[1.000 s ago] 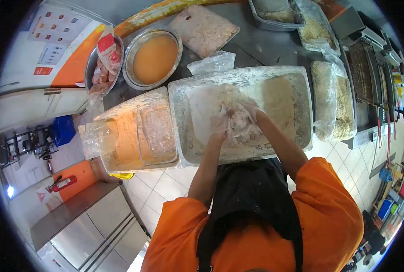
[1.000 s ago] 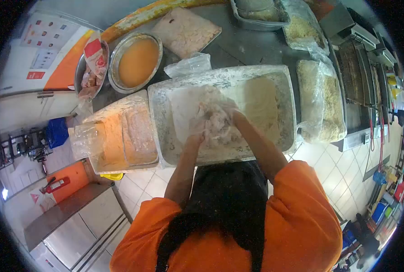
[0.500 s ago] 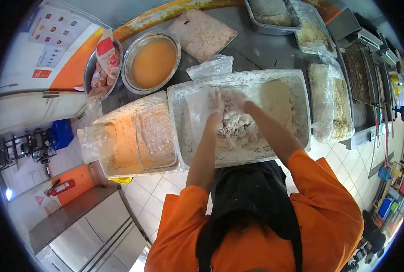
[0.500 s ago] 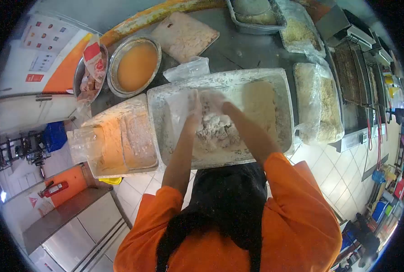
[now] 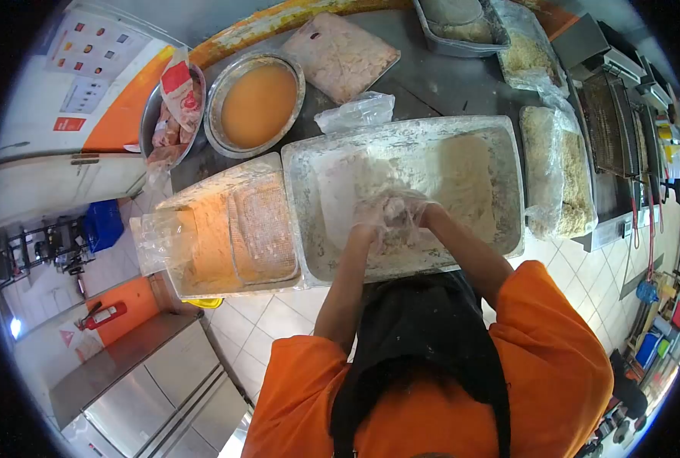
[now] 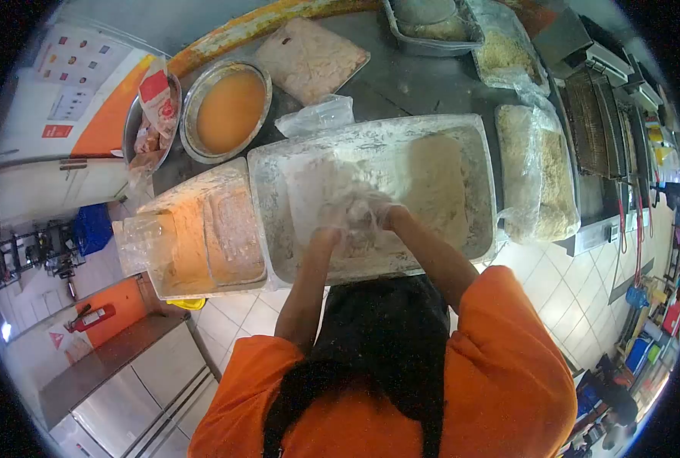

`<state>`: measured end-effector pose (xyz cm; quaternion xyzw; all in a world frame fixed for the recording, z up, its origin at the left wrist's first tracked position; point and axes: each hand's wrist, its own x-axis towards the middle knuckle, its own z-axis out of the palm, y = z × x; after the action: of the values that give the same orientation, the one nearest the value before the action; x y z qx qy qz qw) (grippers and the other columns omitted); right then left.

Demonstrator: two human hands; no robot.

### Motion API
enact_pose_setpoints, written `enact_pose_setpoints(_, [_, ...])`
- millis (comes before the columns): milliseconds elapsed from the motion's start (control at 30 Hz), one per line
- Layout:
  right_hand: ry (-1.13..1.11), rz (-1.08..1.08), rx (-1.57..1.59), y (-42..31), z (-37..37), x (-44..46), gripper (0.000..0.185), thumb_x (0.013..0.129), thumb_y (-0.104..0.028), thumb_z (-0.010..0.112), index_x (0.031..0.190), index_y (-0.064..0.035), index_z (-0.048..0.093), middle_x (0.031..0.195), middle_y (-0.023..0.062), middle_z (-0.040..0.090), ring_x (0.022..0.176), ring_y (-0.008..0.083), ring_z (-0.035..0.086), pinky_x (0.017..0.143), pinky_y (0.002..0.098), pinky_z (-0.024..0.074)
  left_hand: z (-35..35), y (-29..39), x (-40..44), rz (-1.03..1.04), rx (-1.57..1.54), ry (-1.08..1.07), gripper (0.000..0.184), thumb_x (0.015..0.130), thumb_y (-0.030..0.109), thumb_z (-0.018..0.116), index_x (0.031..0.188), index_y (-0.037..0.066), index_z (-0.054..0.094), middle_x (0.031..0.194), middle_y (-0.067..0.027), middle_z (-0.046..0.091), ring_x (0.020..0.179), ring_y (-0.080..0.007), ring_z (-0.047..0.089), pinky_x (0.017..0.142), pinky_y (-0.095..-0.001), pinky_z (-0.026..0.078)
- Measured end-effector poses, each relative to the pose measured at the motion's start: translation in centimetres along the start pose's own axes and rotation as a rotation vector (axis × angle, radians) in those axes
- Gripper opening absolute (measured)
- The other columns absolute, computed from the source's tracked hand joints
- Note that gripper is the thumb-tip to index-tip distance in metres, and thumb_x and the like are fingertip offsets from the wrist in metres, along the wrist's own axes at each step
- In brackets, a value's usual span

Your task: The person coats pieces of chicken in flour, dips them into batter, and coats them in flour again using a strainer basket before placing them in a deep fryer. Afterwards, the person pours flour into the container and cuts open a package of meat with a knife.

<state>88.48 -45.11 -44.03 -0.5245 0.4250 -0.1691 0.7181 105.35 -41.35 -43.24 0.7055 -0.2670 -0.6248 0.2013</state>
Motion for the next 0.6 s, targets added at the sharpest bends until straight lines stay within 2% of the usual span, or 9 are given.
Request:
enact_pose_setpoints(67, [0.057, 0.215, 0.261, -8.7, 0.5, -1.9, 0.041, 0.088, -0.027, 0.058, 0.122, -0.004, 0.054, 0.114, 0.0126, 0.059, 0.096, 0.0224, 0.06, 0.068, 0.0348, 0.0572, -1.0, 2.9, -3.0, 0.116, -0.032, -0.114, 0.052, 0.088, 0.027, 0.052, 0.134, 0.005, 0.043, 0.135, -0.0147, 0.045, 0.124, -0.0265, 0.042, 0.102, -0.0353, 0.034])
enact_pose_setpoints(133, [0.139, 0.291, 0.079, -14.3, 0.1, -3.2, 0.043, 0.09, -0.027, 0.056, 0.126, -0.0034, 0.051, 0.118, 0.0121, 0.057, 0.097, 0.0211, 0.059, 0.07, 0.0344, 0.0562, -1.6, 1.6, -1.7, 0.249, 0.163, -0.111, 0.05, 0.087, 0.023, 0.051, 0.134, 0.006, 0.043, 0.135, -0.0157, 0.045, 0.125, -0.027, 0.041, 0.103, -0.035, 0.033])
enact_pose_setpoints(267, [0.261, -0.025, -0.391, -8.8, -1.1, -2.0, 0.046, 0.092, -0.032, 0.047, 0.13, -0.0054, 0.047, 0.125, 0.0121, 0.052, 0.105, 0.023, 0.055, 0.082, 0.0341, 0.0478, -2.5, 4.0, -2.0, 0.239, 0.419, 0.045, 0.049, 0.086, 0.023, 0.054, 0.131, 0.006, 0.046, 0.131, -0.0183, 0.047, 0.122, -0.0288, 0.044, 0.104, -0.0368, 0.032])
enact_pose_setpoints(333, [0.168, -0.131, -0.54, -8.0, -1.9, -3.2, 0.048, 0.094, -0.035, 0.042, 0.132, -0.0065, 0.045, 0.129, 0.0121, 0.05, 0.109, 0.024, 0.053, 0.088, 0.034, 0.0436, -2.9, 1.7, -2.7, 0.702, 0.71, 0.233, 0.043, 0.088, 0.024, 0.052, 0.127, 0.006, 0.05, 0.128, -0.0188, 0.05, 0.119, -0.0288, 0.047, 0.102, -0.0363, 0.035])
enact_pose_setpoints(367, [0.097, -0.136, -0.548, -8.6, -2.9, -4.5, 0.049, 0.094, -0.036, 0.04, 0.133, -0.007, 0.044, 0.131, 0.012, 0.048, 0.111, 0.0245, 0.052, 0.091, 0.034, 0.0415, -3.3, 2.2, -4.4, 0.709, 0.722, 0.222, 0.041, 0.088, 0.025, 0.051, 0.124, 0.006, 0.052, 0.127, -0.0187, 0.051, 0.118, -0.029, 0.048, 0.101, -0.0365, 0.036])
enact_pose_setpoints(433, [-0.03, 0.046, -0.545, -8.4, -6.2, -6.8, 0.05, 0.095, -0.039, 0.036, 0.135, -0.008, 0.042, 0.135, 0.012, 0.046, 0.116, 0.0255, 0.05, 0.098, 0.0339, 0.0373, -4.7, 3.4, -7.8, 0.668, 0.741, 0.174, 0.037, 0.088, 0.025, 0.05, 0.12, 0.006, 0.055, 0.124, -0.0186, 0.052, 0.116, -0.0296, 0.049, 0.098, -0.0371, 0.037])
enact_pose_setpoints(500, [-0.153, 0.387, -0.772, -8.0, -8.2, -8.5, 0.052, 0.097, -0.041, 0.031, 0.137, -0.009, 0.04, 0.139, 0.012, 0.043, 0.12, 0.0264, 0.048, 0.104, 0.0337, 0.0331, -6.5, 3.2, -10.0, 0.54, 0.771, 0.116, 0.034, 0.087, 0.023, 0.051, 0.116, 0.005, 0.056, 0.12, -0.0187, 0.054, 0.112, -0.0302, 0.051, 0.096, -0.038, 0.039])
enact_pose_setpoints(533, [-0.029, 0.696, -0.689, -8.3, -8.4, -9.8, 0.052, 0.096, -0.041, 0.035, 0.136, -0.0088, 0.042, 0.137, 0.0134, 0.046, 0.119, 0.0268, 0.049, 0.103, 0.034, 0.0337, -6.8, 2.8, -10.5, 0.504, 0.789, 0.102, 0.033, 0.087, 0.022, 0.051, 0.113, 0.005, 0.057, 0.118, -0.0187, 0.054, 0.11, -0.0305, 0.051, 0.094, -0.0384, 0.039])
enact_pose_setpoints(600, [-0.027, 0.804, -0.603, -15.2, -4.0, -10.5, 0.048, 0.094, -0.035, 0.042, 0.134, -0.0083, 0.044, 0.132, 0.0152, 0.05, 0.117, 0.0278, 0.05, 0.101, 0.0344, 0.0361, -5.8, 1.8, -9.9, 0.488, 0.801, 0.078, 0.03, 0.085, 0.021, 0.051, 0.109, 0.004, 0.058, 0.113, -0.0188, 0.055, 0.107, -0.0312, 0.052, 0.092, -0.0393, 0.04])
